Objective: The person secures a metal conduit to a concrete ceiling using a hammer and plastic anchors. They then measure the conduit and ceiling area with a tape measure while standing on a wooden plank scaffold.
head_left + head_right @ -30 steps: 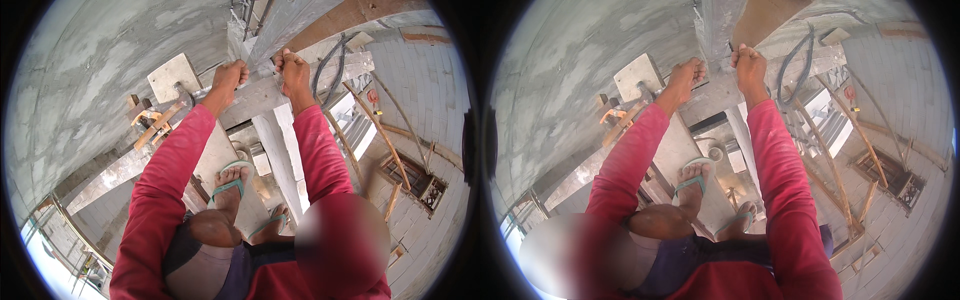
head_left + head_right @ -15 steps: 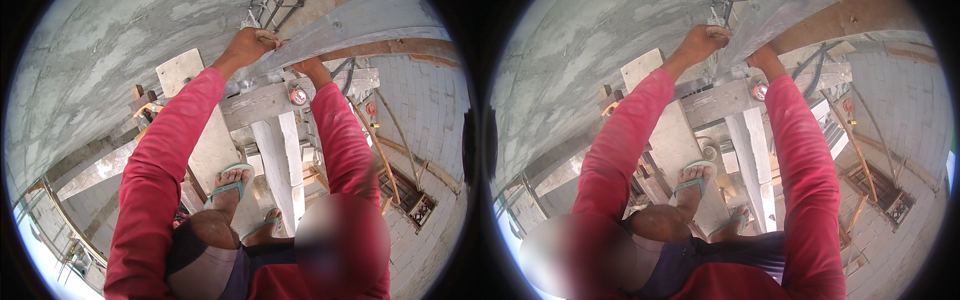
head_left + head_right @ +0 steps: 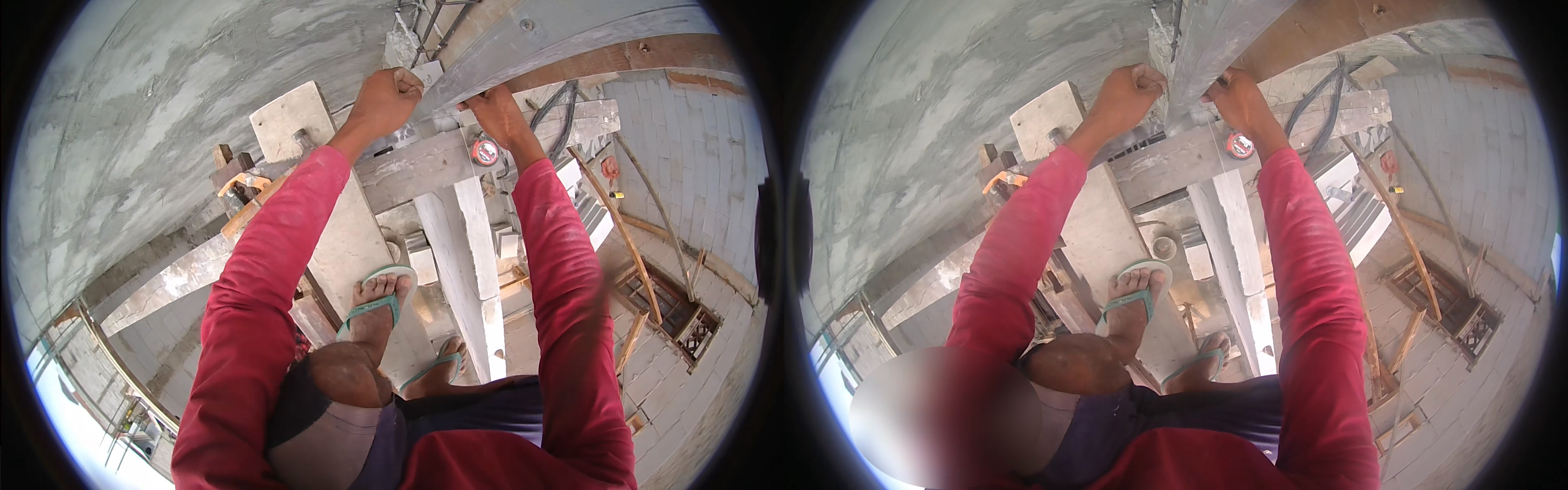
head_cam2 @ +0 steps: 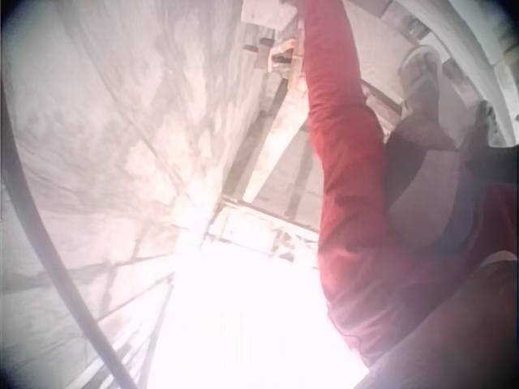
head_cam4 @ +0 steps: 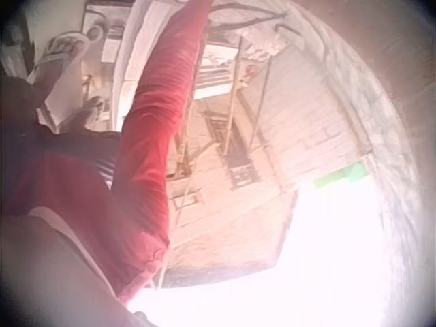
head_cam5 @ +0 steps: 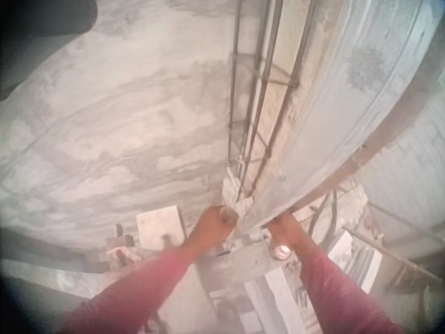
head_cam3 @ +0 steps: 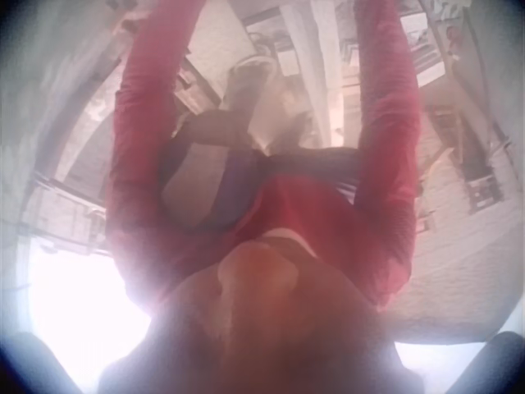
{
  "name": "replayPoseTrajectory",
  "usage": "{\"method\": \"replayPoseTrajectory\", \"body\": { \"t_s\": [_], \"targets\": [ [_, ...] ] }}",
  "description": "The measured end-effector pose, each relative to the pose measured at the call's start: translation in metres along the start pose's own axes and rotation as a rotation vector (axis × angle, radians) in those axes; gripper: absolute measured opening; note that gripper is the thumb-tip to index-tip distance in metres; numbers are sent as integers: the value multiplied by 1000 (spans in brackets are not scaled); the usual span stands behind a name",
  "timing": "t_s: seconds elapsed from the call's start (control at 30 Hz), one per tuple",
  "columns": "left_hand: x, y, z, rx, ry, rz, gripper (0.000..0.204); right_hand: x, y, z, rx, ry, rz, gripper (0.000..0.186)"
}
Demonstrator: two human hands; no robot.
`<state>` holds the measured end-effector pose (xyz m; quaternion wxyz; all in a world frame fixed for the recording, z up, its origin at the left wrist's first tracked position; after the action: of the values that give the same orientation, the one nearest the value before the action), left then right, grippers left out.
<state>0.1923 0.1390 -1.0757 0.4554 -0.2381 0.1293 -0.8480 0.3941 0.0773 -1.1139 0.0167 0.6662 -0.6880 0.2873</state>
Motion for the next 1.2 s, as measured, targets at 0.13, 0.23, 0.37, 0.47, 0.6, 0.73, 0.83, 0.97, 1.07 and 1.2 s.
{"method": "replayPoseTrajectory", "body": {
  "t_s": [0.13,0.23,0.37,0.47,0.6,0.73,0.83,0.97,1.07,1.2],
  "targets": [
    [11,13,-13,240,-101,-6,25,32,13,-33,-78,-100,5,29],
    [16,22,-19,407,-147,-58,27,37,18,-42,-42,-88,-55,33],
    [19,13,-16,345,-8,-56,26,34,21,-42,-51,-102,-99,38],
    [10,6,-8,309,142,-86,22,32,20,-43,-80,-144,-82,39],
    [-6,17,-5,329,173,-229,18,32,16,-33,53,-39,-105,40],
    [-21,17,-2,202,171,-322,24,31,12,-32,121,-29,-94,40],
    [-34,17,8,128,214,-416,32,29,13,-32,45,-71,-89,39],
    [-33,21,14,92,199,-527,37,26,16,-30,-58,-117,-83,38],
    [-24,18,8,92,135,-458,39,24,15,-33,-50,-162,-82,39],
    [-8,15,-3,79,93,-308,46,25,17,-38,0,-171,-77,39]
  ]
}}
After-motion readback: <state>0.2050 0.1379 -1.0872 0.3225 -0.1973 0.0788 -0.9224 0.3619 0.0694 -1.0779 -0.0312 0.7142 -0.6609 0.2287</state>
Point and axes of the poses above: each hand's wrist, its own x-axis away from the middle knuckle, its own y-axis out of the palm, z = x × y, the point moved 10 cm from there along -x, towards the middle knuckle, and after that the axes turned 3 degrees about -x, right-handed, at the moved point
